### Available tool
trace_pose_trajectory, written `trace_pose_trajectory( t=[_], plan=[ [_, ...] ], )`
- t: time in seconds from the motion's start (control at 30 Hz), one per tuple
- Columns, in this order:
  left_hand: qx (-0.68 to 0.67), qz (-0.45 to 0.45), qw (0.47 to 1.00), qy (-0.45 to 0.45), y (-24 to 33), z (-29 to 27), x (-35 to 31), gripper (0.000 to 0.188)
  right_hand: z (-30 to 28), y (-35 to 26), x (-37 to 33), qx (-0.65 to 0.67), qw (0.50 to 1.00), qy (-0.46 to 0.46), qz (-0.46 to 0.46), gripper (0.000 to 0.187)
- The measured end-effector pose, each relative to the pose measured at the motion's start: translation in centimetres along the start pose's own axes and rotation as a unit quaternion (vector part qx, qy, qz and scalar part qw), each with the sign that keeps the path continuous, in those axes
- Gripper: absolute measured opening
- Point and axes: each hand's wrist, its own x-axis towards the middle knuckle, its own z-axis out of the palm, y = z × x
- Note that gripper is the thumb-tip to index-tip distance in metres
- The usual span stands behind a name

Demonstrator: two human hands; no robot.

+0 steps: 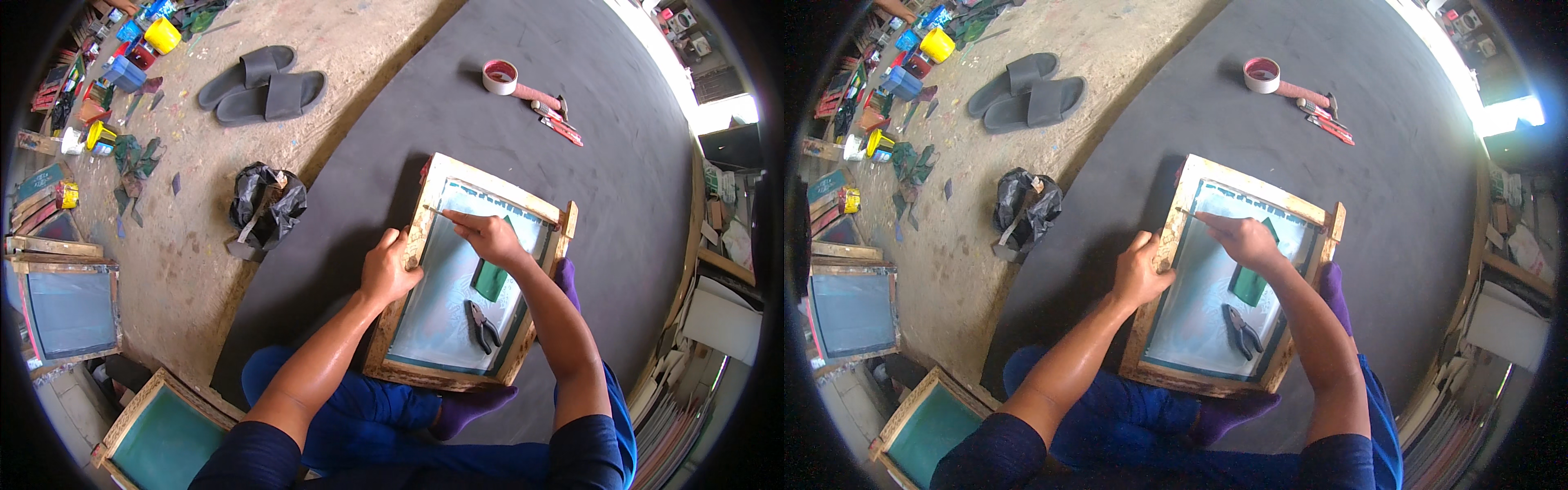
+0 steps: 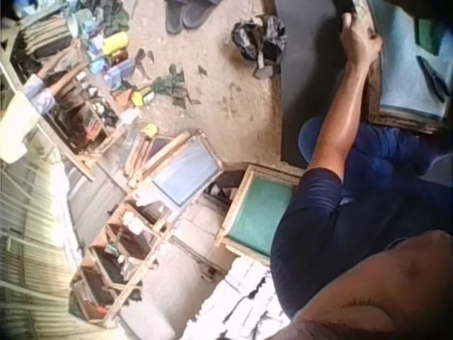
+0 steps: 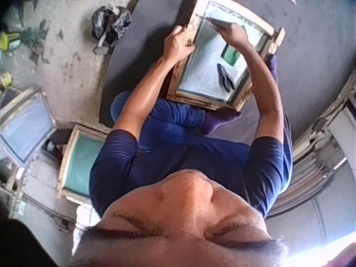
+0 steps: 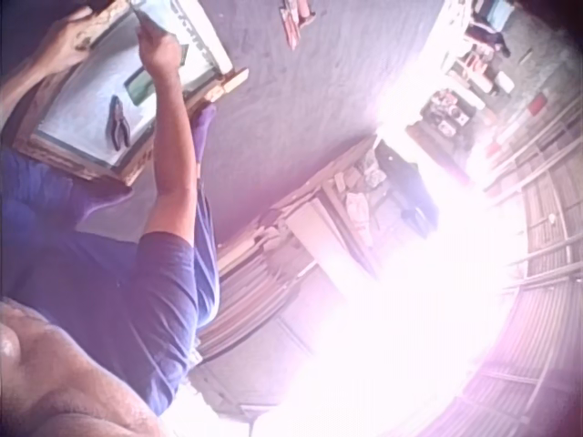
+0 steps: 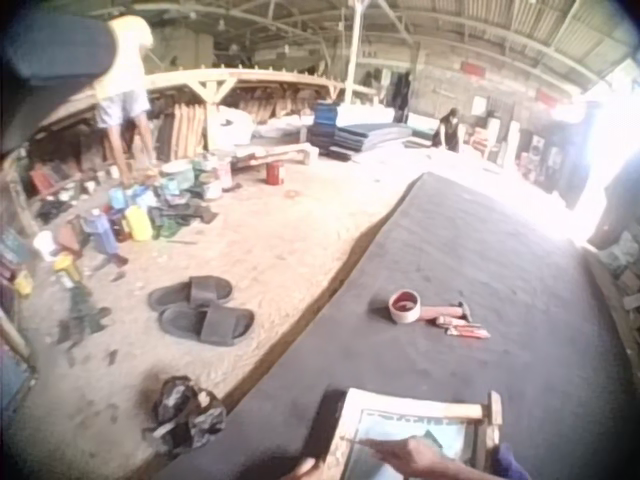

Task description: The person sits on the floor and uses a small tool to scrape or clean the inner edge of a wooden frame holding a screen. They then use pliers to adjust or remove a small piece from the frame's corner.

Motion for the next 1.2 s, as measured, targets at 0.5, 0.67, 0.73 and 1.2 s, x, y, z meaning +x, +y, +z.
trace_pose_trajectory(
  t=[0.5, 0.67, 0.73, 1.2],
  plan=[
    [-0.008, -0.008, 1.000, 0.002, 0.2, 0.1, 0.1, 0.062, -0.3, -3.5, -3.2, -0.123, 0.989, 0.014, 0.084, 0.042],
    [-0.006, -0.016, 1.000, -0.004, 0.2, 0.0, 0.1, 0.062, -0.1, -3.9, -4.0, -0.117, 0.990, 0.012, 0.077, 0.042],
    [-0.004, -0.020, 1.000, -0.008, 0.1, 0.1, 0.1, 0.063, 0.1, -3.8, -4.0, -0.110, 0.991, 0.023, 0.070, 0.042],
    [0.014, 0.018, 0.999, 0.023, -0.6, 1.0, -0.1, 0.071, 0.3, -4.7, -3.3, -0.166, 0.982, -0.043, 0.081, 0.048]
  ],
)
